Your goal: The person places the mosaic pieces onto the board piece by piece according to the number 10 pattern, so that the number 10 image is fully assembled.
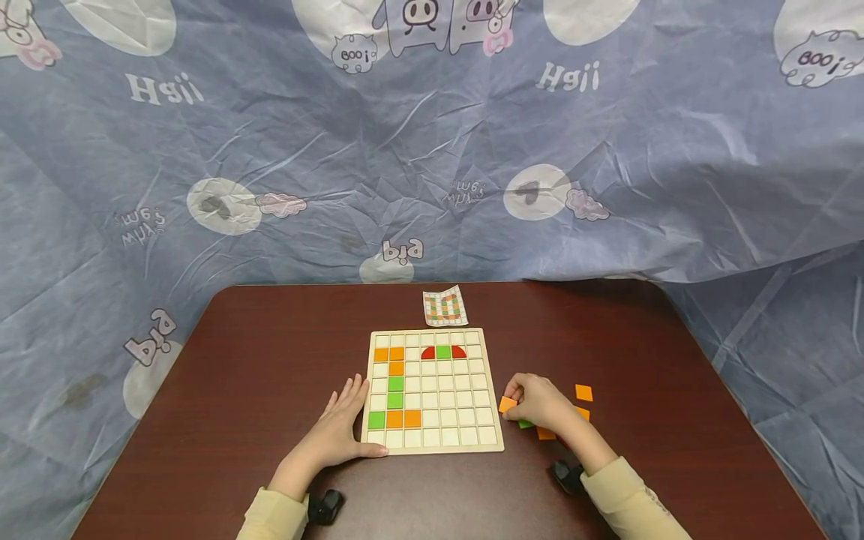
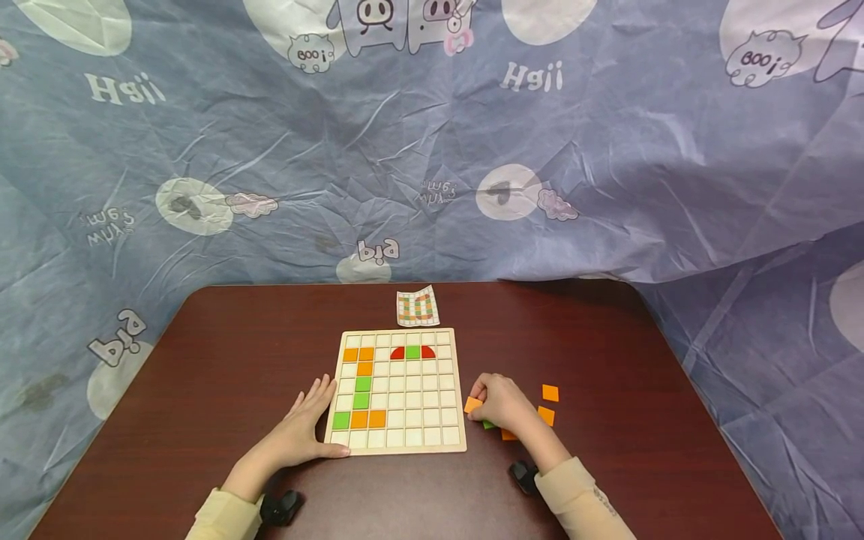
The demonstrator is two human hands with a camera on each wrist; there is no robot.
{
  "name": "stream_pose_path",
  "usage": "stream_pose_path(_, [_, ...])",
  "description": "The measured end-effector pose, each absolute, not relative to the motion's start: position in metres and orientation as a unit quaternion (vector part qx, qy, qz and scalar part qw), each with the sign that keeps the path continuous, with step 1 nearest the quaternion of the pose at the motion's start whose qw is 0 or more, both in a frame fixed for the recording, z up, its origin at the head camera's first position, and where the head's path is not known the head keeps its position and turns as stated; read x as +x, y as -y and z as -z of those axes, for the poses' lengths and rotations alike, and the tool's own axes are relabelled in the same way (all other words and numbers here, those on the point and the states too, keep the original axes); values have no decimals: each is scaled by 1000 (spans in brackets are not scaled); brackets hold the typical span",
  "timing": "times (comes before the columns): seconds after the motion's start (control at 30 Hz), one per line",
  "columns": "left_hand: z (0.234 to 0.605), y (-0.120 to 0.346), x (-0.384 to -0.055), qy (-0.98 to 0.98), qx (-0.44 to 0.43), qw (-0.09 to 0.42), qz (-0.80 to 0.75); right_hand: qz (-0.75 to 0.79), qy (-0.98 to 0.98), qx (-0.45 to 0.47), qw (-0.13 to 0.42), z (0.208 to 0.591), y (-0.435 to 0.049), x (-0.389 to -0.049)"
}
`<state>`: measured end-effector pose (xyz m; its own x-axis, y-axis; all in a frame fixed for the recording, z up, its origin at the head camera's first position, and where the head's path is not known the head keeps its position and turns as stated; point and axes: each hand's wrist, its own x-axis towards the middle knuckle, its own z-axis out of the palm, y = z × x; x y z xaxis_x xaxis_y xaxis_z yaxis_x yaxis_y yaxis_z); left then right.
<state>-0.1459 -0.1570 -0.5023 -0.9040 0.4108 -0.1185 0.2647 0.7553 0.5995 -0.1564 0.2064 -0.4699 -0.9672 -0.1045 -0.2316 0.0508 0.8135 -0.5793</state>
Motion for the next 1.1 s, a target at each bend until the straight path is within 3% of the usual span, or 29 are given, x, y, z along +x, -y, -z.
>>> stream_pose_path(0.37, [505,158,-146,-930,178,127,-296,377,-916,-7,136,469,-216,-158])
stream_pose_path(1.1, [504,158,-146,-932,179,120,-293,514,-852,31,92,467,-203,-190])
